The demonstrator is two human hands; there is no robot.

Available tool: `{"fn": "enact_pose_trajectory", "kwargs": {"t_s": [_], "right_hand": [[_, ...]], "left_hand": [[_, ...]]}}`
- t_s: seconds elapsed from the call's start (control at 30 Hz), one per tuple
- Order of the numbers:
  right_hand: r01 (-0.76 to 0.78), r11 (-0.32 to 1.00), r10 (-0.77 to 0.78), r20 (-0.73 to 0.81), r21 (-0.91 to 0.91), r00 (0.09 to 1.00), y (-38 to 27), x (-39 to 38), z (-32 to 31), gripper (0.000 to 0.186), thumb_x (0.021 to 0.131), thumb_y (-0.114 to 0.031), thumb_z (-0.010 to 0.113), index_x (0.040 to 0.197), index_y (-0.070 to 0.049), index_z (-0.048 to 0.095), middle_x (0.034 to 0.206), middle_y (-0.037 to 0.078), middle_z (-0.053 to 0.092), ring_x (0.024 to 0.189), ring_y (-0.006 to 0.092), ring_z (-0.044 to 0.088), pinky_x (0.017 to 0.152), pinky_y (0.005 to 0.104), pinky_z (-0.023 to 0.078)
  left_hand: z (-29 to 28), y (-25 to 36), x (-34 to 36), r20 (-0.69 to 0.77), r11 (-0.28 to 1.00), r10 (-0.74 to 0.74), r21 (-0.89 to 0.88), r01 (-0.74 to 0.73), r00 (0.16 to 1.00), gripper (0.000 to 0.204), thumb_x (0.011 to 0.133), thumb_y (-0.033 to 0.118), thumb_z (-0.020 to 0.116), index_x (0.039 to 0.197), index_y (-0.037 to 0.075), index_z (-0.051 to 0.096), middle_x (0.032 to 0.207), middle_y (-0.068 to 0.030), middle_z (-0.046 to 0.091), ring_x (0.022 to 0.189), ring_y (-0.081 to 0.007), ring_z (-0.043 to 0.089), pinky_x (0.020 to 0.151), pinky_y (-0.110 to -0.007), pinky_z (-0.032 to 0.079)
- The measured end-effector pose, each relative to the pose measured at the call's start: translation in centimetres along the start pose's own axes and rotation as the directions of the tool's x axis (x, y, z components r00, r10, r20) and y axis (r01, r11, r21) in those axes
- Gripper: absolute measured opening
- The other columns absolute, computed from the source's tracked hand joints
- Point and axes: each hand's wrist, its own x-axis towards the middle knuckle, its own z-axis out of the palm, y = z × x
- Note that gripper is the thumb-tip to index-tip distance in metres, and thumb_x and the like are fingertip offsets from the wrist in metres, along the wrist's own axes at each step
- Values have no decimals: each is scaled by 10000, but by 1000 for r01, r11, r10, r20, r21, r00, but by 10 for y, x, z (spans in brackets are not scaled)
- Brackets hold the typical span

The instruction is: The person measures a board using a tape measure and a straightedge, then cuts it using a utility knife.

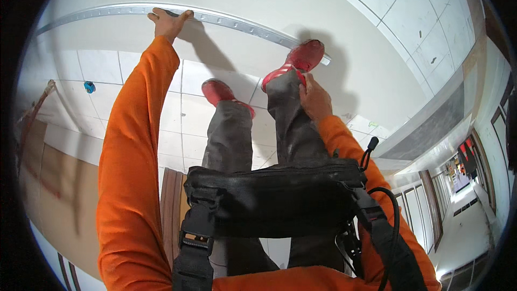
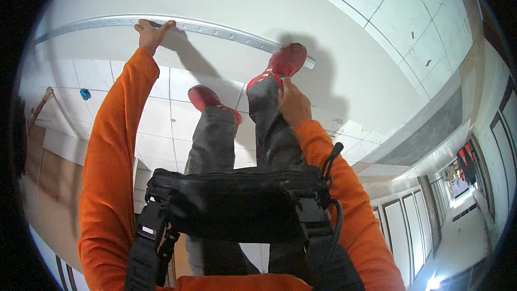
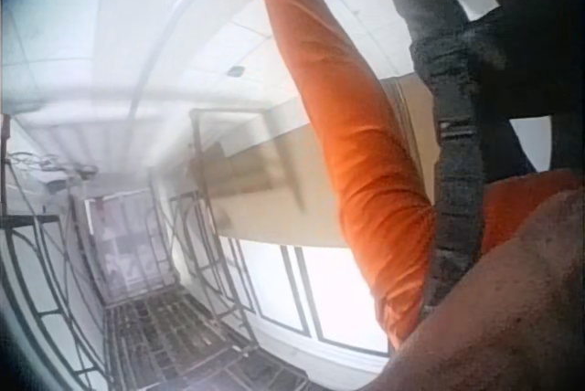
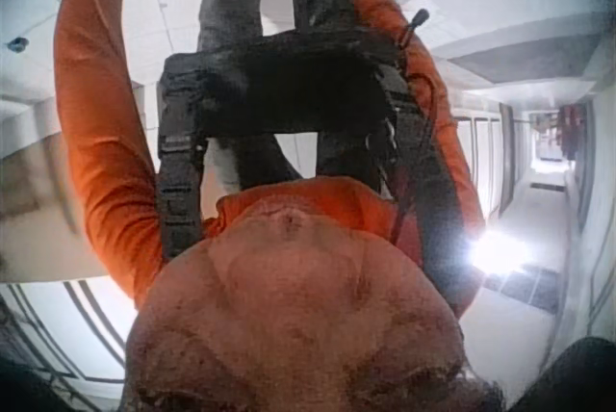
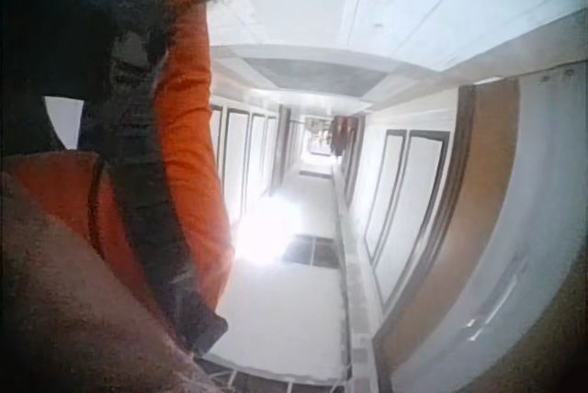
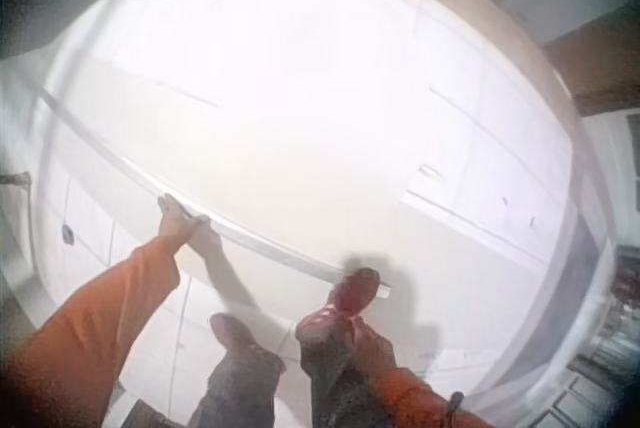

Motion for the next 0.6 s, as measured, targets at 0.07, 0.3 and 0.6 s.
{"fn": "enact_pose_trajectory", "kwargs": {"t_s": [0.07, 0.3, 0.6], "right_hand": [[31, 993, -23, -70, 113, 997, 3, -15, 6, 333, 978, -257, 503, 1252, -67, 495, 1102, 244, 657, 1001, 441, 636, 862, 514, 496], [-128, 974, 146, -86, 187, 985, 13, -42, 14, 298, 978, -251, 493, 1222, -81, 517, 1094, 201, 675, 960, 415, 653, 821, 508, 515], [-117, 964, 183, -274, 237, 944, 16, -48, 35, 286, 989, -252, 476, 1212, -79, 522, 1108, 199, 666, 970, 412, 652, 816, 498, 519]], "left_hand": [[-2, 8, 6, 25, 996, -71, -57, 72, 997, 1376, 682, 643, 786, 1465, -174, 4, 1526, -402, 20, 1336, -494, 415, 1057, -424, 454], [2, 14, 32, -39, 938, -297, -198, 284, 954, 1364, 625, 583, 864, 1403, -236, 99, 1486, -354, 183, 1224, -415, 533, 1004, -415, 490], [28, 15, 35, -34, 966, -257, -38, 256, 966, 1115, 682, 555, 838, 1359, -139, 287, 1374, -280, 337, 1184, -389, 529, 882, -459, 538]]}}
